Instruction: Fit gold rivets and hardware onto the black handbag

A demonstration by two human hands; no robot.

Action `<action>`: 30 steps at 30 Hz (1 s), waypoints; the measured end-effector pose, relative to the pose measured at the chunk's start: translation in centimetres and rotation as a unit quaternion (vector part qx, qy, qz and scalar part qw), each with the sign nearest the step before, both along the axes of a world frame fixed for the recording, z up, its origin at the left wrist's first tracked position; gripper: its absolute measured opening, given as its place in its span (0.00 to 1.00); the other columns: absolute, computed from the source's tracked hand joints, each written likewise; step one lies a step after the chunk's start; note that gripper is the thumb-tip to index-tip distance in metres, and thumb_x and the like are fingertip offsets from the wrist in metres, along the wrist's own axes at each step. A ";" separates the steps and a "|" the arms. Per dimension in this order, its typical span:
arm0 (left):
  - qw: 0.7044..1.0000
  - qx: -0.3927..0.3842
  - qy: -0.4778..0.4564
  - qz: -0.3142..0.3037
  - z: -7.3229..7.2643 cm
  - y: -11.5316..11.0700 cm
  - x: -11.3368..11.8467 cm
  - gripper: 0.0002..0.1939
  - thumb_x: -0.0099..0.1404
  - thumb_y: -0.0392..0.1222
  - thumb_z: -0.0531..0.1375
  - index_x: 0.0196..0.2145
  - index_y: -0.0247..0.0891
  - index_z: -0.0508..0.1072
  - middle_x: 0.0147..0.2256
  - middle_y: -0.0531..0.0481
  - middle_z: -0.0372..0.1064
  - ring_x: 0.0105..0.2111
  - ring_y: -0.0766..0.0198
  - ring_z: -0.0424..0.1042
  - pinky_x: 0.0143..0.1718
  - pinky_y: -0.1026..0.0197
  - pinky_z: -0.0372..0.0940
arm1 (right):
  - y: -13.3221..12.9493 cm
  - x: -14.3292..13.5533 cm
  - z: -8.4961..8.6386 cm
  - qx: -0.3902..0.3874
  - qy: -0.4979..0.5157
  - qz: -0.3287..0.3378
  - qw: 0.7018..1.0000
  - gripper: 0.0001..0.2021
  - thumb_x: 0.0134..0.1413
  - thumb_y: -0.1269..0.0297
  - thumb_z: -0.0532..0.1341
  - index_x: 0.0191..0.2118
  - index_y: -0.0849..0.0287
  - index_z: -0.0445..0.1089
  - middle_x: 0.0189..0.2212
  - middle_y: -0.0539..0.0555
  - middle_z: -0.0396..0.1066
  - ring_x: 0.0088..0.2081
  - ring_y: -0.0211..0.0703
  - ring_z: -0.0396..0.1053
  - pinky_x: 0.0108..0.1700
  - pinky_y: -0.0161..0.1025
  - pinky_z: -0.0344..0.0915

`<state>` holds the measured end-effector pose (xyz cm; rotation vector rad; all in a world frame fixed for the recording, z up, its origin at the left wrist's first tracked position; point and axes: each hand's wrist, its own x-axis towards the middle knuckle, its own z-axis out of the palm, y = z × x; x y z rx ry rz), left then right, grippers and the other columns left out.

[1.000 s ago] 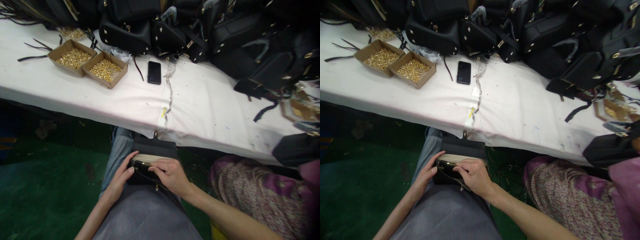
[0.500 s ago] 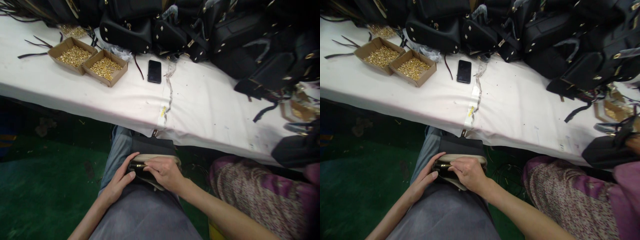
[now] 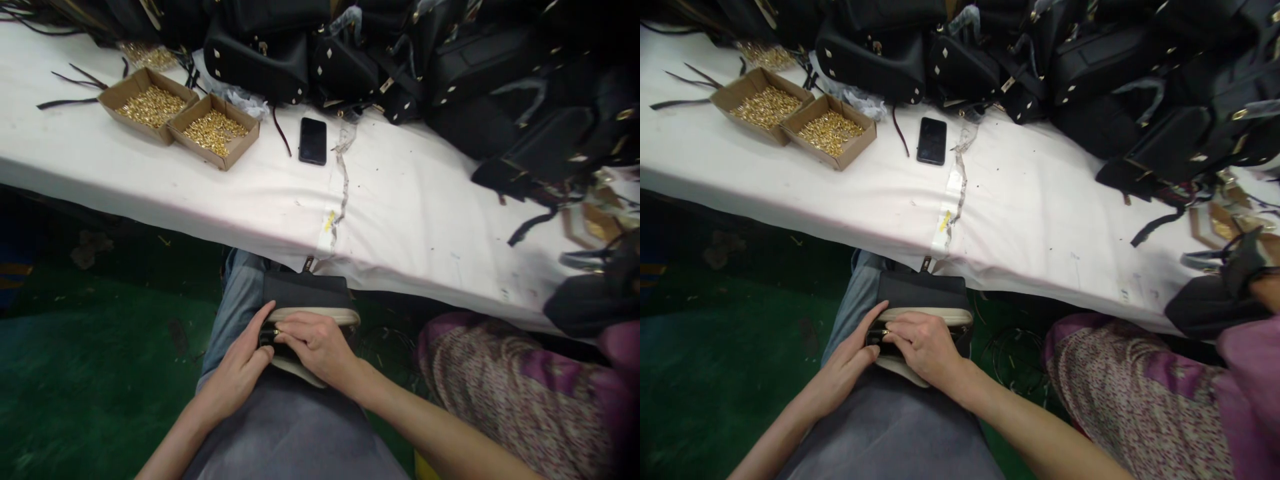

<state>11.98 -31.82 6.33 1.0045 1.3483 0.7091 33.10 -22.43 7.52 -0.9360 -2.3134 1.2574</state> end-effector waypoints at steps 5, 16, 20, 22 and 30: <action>1.000 -0.018 0.014 -0.022 0.2 -0.1 -0.7 0.43 0.74 0.39 0.54 0.81 0.51 0.44 0.80 0.50 0.44 0.78 0.44 0.50 0.79 0.40 0.45 | 0.3 -1.0 -0.2 -0.007 0.030 0.020 0.999 0.09 0.77 0.66 0.64 0.49 0.55 0.85 0.47 0.54 0.83 0.48 0.47 0.81 0.54 0.42 0.76; 0.998 -0.024 0.029 -0.051 -0.7 -0.6 -1.1 0.50 0.67 0.35 0.55 0.81 0.52 0.41 0.81 0.54 0.39 0.79 0.46 0.46 0.79 0.40 0.43 | 0.7 -2.6 -0.8 0.072 -0.045 0.096 0.992 0.08 0.75 0.65 0.64 0.43 0.58 0.81 0.40 0.55 0.81 0.42 0.48 0.78 0.48 0.41 0.72; 0.998 -0.044 0.029 -0.021 -0.7 -0.3 -1.0 0.47 0.71 0.38 0.53 0.82 0.48 0.39 0.80 0.50 0.40 0.78 0.43 0.51 0.78 0.40 0.47 | 1.1 -3.1 -1.6 0.081 -0.032 0.129 0.988 0.08 0.74 0.67 0.62 0.44 0.58 0.80 0.40 0.56 0.80 0.42 0.47 0.77 0.47 0.40 0.72; 0.998 -0.033 0.053 0.000 -1.4 -0.4 -0.6 0.47 0.71 0.40 0.54 0.82 0.41 0.39 0.80 0.42 0.42 0.77 0.40 0.52 0.78 0.38 0.47 | 1.3 -3.5 -1.9 0.097 -0.032 0.127 0.987 0.07 0.72 0.68 0.62 0.42 0.58 0.79 0.38 0.56 0.80 0.41 0.47 0.77 0.47 0.40 0.71; 0.967 0.062 0.236 -0.075 -4.4 2.0 -1.8 0.41 0.66 0.41 0.59 0.76 0.37 0.63 0.65 0.33 0.73 0.67 0.36 0.71 0.71 0.42 0.63 | 2.2 -5.0 -5.9 0.159 -0.056 0.146 0.975 0.05 0.55 0.69 0.69 0.31 0.55 0.72 0.29 0.48 0.76 0.33 0.43 0.75 0.32 0.36 0.63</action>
